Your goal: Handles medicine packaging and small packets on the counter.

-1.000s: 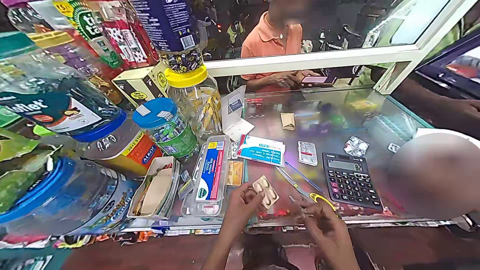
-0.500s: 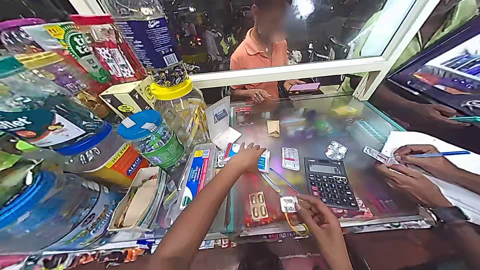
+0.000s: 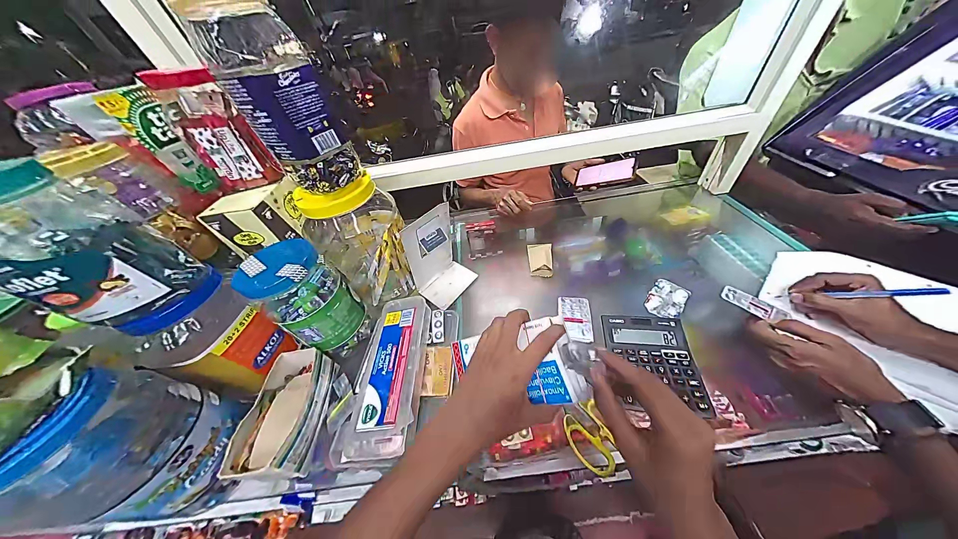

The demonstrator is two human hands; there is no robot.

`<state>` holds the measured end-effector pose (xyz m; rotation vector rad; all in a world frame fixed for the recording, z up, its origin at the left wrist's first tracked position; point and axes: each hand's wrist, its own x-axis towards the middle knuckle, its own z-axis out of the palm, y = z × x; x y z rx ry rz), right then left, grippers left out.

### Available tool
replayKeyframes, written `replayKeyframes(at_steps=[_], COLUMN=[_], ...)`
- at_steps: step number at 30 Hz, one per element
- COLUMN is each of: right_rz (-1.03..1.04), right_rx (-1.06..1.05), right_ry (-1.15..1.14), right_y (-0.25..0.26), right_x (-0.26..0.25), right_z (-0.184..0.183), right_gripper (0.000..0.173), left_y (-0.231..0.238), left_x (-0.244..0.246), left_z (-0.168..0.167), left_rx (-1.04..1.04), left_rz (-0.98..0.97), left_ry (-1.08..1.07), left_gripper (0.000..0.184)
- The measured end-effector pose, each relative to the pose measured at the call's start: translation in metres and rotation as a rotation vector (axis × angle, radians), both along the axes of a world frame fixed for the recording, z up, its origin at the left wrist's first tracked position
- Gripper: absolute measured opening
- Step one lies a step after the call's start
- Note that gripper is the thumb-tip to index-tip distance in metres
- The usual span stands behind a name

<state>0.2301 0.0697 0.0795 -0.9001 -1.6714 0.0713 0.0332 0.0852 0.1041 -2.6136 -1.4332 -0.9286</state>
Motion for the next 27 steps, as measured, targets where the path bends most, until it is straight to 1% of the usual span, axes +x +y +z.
replayKeyframes(at_steps=[2,5,8,11,13,16,18,23,27], right_rz=[-0.017,0.023,0.089,0.111,0.21,0.345,0.374,0.398,0.478], right_rx=[-0.001,-0.068,-0.1,-0.1,-0.161,-0.272,-0.306,-0.337,-0.433], right_ry=[-0.077,-0.078,-0.057,-0.108,-0.065,0.076,0.142,0.172,0.319], right_y=[-0.003,-0.009,-0.005,-0.003,-0.007,-0.011,-0.014,-0.016,-0.019], right_x=[-0.004,-0.005,-0.007,-0.006,-0.004,-0.005,-0.004,-0.006,-0.008], right_z=[-0.001,-0.001,-0.003,-0.005,-0.007,-0.016,-0.018,-0.018,-0.013], right_gripper=[0.024,0.024,0.015,0.021,0.024,0.031,0.03,0.026,0.027], left_y=[-0.008,-0.019,-0.025,-0.03,-0.034,-0.04,-0.041,-0.046,-0.051], left_x=[-0.001,-0.002,-0.001,0.0,0.0,0.003,0.005,0.007,0.008], left_z=[-0.006,-0.009,-0.012,-0.014,-0.019,-0.027,-0.03,-0.037,-0.043], left_rx=[0.077,0.109,0.133,0.104,0.095,0.089,0.083,0.13,0.164], left_rz=[0.037,0.084,0.096,0.119,0.13,0.142,0.143,0.156,0.174], left_ry=[-0.002,0.026,0.02,-0.016,-0.075,-0.123,-0.137,-0.173,-0.23], left_gripper=[0.087,0.092,0.093,0.095,0.096,0.098,0.101,0.108,0.104])
